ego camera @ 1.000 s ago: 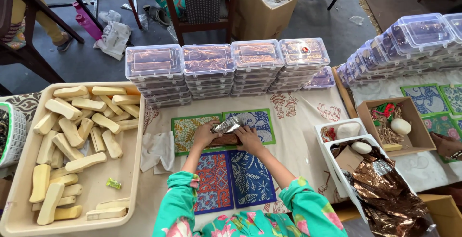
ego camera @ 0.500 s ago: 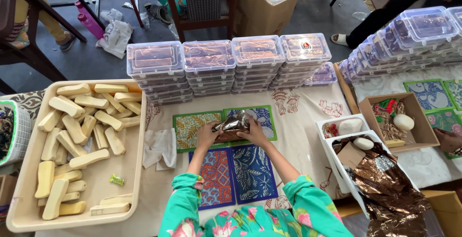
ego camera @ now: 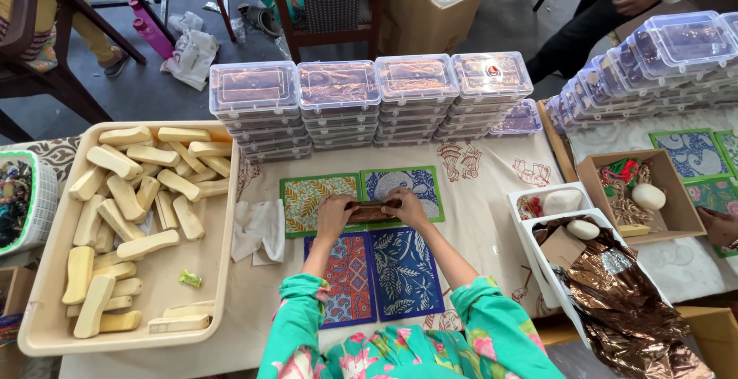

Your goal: The person wipes a wooden block with a white cloth, then wraps it in brown foil. The wrapped item is placed into a clear plastic container, which is then closed and set aside.

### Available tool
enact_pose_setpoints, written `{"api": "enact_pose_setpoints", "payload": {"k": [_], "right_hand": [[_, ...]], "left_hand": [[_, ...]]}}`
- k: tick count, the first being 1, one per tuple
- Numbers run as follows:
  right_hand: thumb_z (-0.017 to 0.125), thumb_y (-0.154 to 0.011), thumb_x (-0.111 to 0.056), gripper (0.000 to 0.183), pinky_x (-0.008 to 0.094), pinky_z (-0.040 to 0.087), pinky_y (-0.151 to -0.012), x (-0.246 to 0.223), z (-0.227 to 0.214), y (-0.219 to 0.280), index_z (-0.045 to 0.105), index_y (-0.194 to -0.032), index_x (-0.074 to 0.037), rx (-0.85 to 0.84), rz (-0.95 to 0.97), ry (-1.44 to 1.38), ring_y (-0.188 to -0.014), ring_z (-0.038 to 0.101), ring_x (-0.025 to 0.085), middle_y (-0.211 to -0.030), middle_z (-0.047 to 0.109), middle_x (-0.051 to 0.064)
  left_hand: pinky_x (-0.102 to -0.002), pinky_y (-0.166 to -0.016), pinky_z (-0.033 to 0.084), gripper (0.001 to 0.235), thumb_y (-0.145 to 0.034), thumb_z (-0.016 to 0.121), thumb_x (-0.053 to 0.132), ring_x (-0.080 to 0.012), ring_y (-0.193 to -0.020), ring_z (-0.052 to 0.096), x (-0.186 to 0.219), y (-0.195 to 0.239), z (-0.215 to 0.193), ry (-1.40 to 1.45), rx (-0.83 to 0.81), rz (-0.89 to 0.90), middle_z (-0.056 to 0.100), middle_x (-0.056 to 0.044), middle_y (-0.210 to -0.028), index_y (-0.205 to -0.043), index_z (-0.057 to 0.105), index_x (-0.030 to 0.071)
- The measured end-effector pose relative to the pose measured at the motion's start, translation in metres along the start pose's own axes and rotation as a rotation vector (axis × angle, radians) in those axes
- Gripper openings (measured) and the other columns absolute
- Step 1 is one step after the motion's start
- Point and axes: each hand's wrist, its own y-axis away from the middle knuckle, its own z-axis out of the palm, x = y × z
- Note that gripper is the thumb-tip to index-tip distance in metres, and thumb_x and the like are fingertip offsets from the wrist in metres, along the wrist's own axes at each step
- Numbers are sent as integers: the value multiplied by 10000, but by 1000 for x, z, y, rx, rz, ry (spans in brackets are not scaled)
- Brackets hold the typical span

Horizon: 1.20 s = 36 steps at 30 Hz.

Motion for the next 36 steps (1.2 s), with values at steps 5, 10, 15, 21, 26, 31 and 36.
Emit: {"api": "enact_pose_setpoints", "payload": {"k": [5,10,15,21,26,31,36], "right_hand": [[877,-702,-125,243,399,496,-942,-28,-4,7,836,-941,-108,64,-56,114,-1026,656,291,-981,750,73],[801,-619,-23,393,385,511,-950,-16,3,12,831,-997,-127,92,-108,168,-1035,644,292,-1044,753,55],[747,-693,8,367,410,493,-956,-27,2,21,811,-1020,-145,69,-147,377,-1123,659,254,-1119,769,2],[875,-751,-304,556,458,443,-986,-83,-28,36,698,-1207,-40,-141,-254,515,-1106,594,295,-1190,660,86],[762,-794,-145,491,410,461,-990,-55,-11,49,701,-1275,-70,-11,-361,605,-1140,617,257,-1274,680,46],[736,-794,-107,459,421,454,-1047,-55,-10,52,710,-1251,-84,56,-442,716,-1141,637,228,-1260,690,30],[725,-815,-109,421,399,444,-1032,-47,-9,53,742,-1236,-107,80,-383,599,-1185,628,221,-1287,711,20]], "left_hand": [[-395,-1097,464,184,-829,752,125,-243,-1077,708,-25,18,22,-151,-26,181,767,-52,-1059,-1011,773,111],[-436,-1193,345,311,-876,744,233,-217,-1050,704,-18,29,3,-224,-95,355,746,-74,-1156,-1141,742,72],[-461,-1224,297,394,-863,716,285,-175,-1143,680,-17,39,1,-327,-158,344,710,-65,-1282,-1210,725,97],[-486,-1272,241,380,-891,666,108,-134,-1244,645,-25,48,11,-442,-78,417,677,-50,-1376,-1270,704,116],[-489,-1270,219,463,-835,660,30,-114,-1278,624,-20,47,4,-567,-137,455,670,-45,-1381,-1291,689,105],[-489,-1278,216,442,-872,679,93,-150,-1285,620,-17,51,1,-509,-134,453,664,-67,-1376,-1313,679,88],[-470,-1275,280,375,-908,696,186,-156,-1235,657,-15,57,8,-361,-85,345,691,-50,-1357,-1274,705,104]]}}
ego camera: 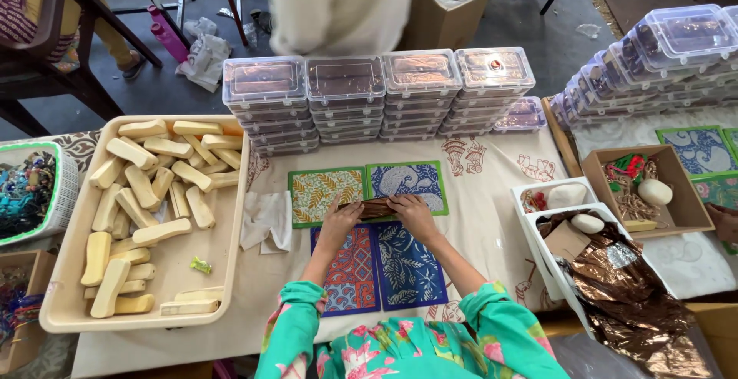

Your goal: The person wipes a wooden block with a white cloth, then wraps it in brown foil. The wrapped item is placed into a clear plastic container, which is then closed and set aside.

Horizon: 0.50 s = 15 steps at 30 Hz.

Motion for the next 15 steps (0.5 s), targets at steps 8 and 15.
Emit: {"api": "enact_pose_setpoints", "payload": {"k": [8,15], "right_hand": [[776,-820,-175,249,400,526,-930,16,-27,-14,795,-1060,-107,-110,66,-285,-1070,690,252,-1068,782,40],[808,-800,-205,216,401,561,-851,10,-26,-15,824,-994,-113,-170,146,-355,-915,726,257,-953,788,65]], "left_hand": [[-429,-1062,458,368,-929,683,286,-256,-1132,698,1,-3,-17,465,-124,-194,719,-53,-1267,-1259,735,132],[-315,-832,595,263,-822,812,265,-205,-905,792,-10,7,-15,733,-143,-562,820,-40,-1036,-1066,833,171]]}}
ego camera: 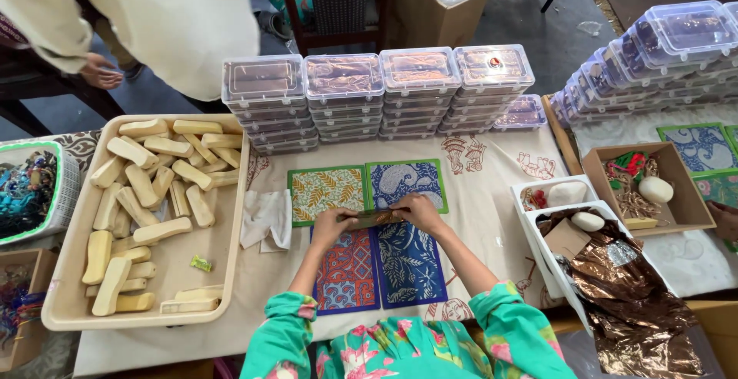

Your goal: The person wipes a wooden block with a white cloth, then wraps it in brown foil. The wrapped item is placed into a clear plastic container, which is then closed and set aside.

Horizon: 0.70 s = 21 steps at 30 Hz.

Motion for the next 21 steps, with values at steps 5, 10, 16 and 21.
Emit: {"api": "enact_pose_setpoints", "payload": {"k": [5,10,16,21], "right_hand": [[803,-823,-207,195,405,559,-845,0,0,-4,828,-999,-126,11,32,-6,-913,724,262,-944,793,66],[803,-811,-208,212,418,550,-806,4,6,-10,833,-1010,-142,27,92,-19,-902,704,293,-922,790,85],[797,-825,-208,204,399,565,-801,11,11,-9,825,-1019,-152,7,159,-92,-885,717,276,-954,779,87],[800,-807,-192,214,419,545,-804,8,12,-7,832,-1013,-141,67,94,-58,-899,695,294,-925,786,84]], "left_hand": [[-292,-771,583,207,-895,782,255,-155,-864,786,-38,4,4,231,340,-152,822,-39,-960,-1071,818,151],[-271,-802,568,265,-951,753,299,-136,-870,757,-39,10,14,306,667,-215,794,-37,-988,-1142,760,115],[-309,-729,551,432,-808,835,367,-165,-788,750,-19,4,28,248,345,-306,817,-78,-910,-1151,768,113],[-449,-1044,451,517,-826,843,345,-247,-1215,598,38,15,18,-342,680,18,685,-125,-1297,-1268,685,128]]}}
